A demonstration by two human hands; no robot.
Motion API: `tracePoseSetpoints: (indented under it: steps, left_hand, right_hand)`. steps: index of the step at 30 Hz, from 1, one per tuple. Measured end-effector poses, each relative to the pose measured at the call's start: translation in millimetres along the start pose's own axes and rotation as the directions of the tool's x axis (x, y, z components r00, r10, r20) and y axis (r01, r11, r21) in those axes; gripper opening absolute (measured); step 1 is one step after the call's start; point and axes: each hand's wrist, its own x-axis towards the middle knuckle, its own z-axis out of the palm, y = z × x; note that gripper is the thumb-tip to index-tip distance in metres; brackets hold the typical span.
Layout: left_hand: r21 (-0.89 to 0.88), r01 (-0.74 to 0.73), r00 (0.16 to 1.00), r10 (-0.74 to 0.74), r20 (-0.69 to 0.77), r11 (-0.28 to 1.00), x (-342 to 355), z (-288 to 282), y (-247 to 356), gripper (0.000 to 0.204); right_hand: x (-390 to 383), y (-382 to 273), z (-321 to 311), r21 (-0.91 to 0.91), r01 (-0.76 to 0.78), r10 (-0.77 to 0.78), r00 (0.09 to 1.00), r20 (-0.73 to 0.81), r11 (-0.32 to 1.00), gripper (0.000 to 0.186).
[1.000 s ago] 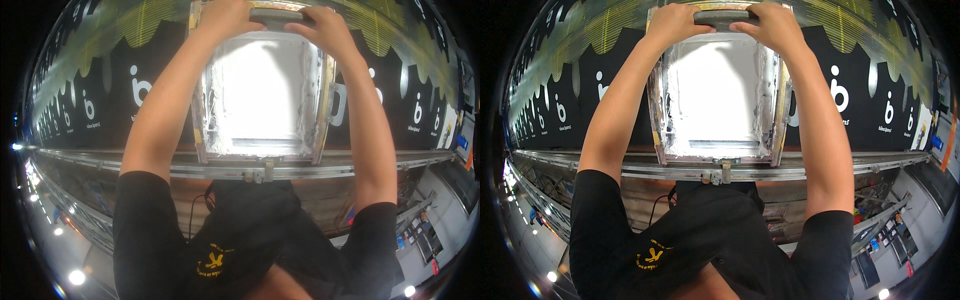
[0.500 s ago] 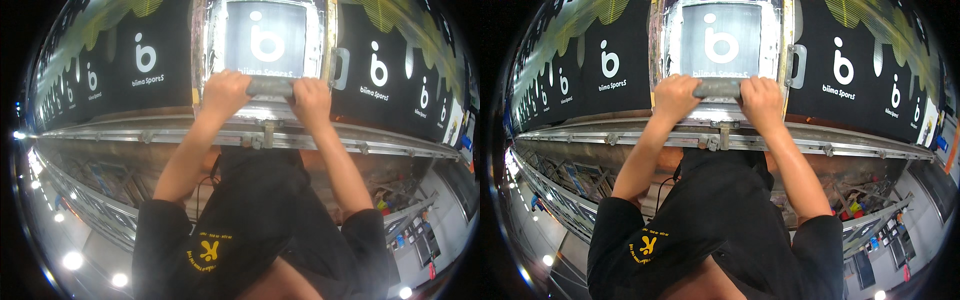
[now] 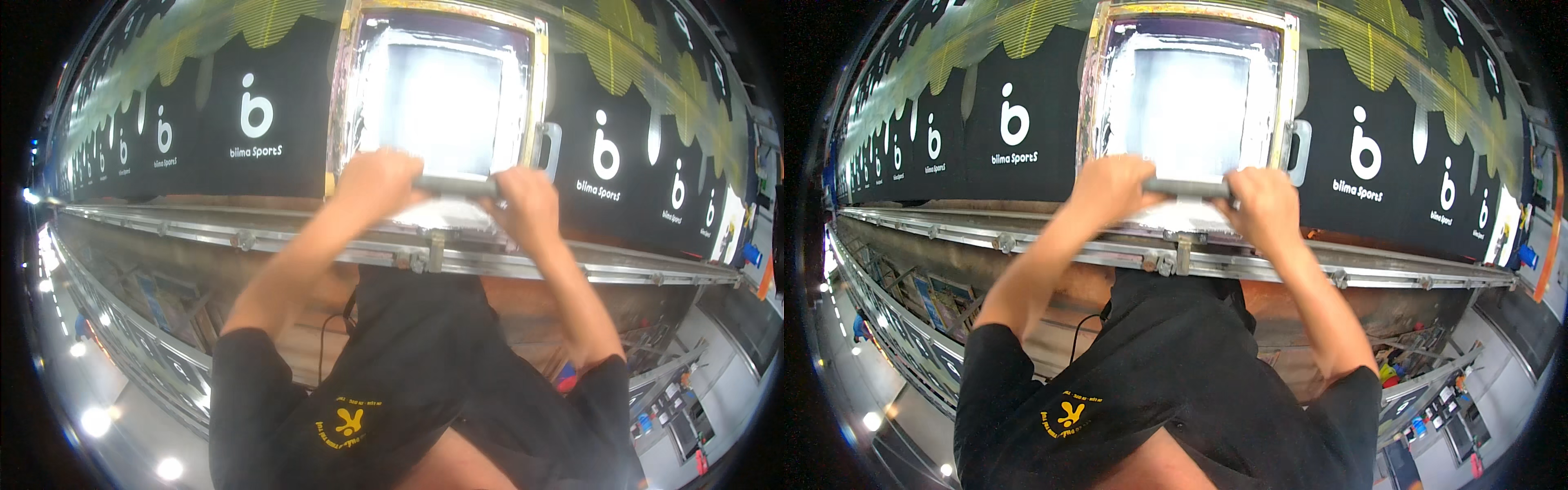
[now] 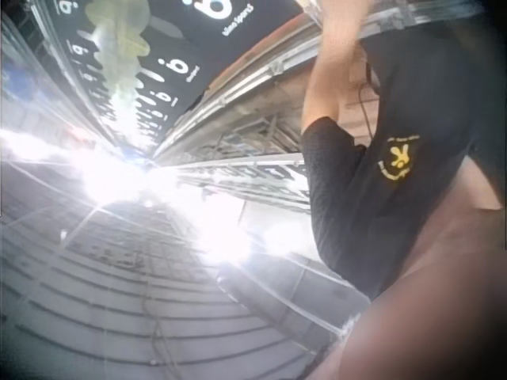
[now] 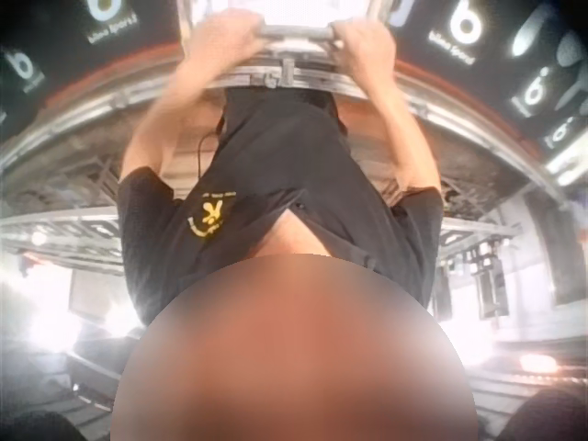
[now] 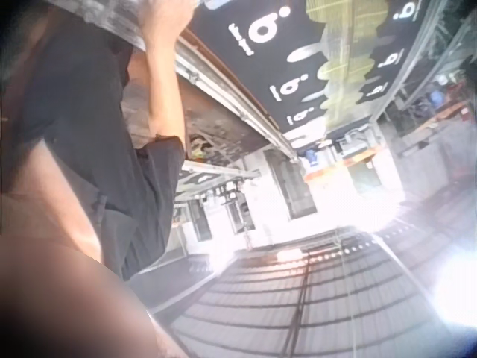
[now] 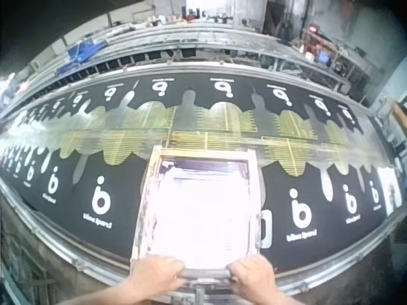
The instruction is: The person applies white ink to a screen printing frame using a small spatula, then uses a squeegee to pull the ink across the mesh onto a black t-shirt laid on a table. The person repeats the ink application and squeegee strokes multiple times.
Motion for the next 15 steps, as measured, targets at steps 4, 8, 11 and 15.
tracePoseSetpoints:
  steps: [4,8,11,15]
  left_hand:
    - [0.113,0.003,0.983,-0.023,0.180,0.994,144,-30,-72,0.070]
    - [0.139,0.021,0.992,-0.038,0.118,0.990,225,-54,-106,0.066]
    - [0.136,0.071,0.993,-0.083,0.085,0.988,244,-45,-117,0.058]
    - [0.162,0.022,1.000,-0.022,-0.002,0.987,213,-48,-108,0.058]
  right_hand:
    - [122,65,12,-0.099,-0.247,0.261,0.949,0.177,0.964,0.057]
    - [208,116,11,-0.019,-0.318,0.315,0.925,0.210,0.948,0.064]
    - [226,117,13,-0.028,-0.357,0.356,0.917,0.182,0.934,0.056]
    - [201,105,16,0.040,-0.204,0.199,0.975,0.099,0.978,0.048]
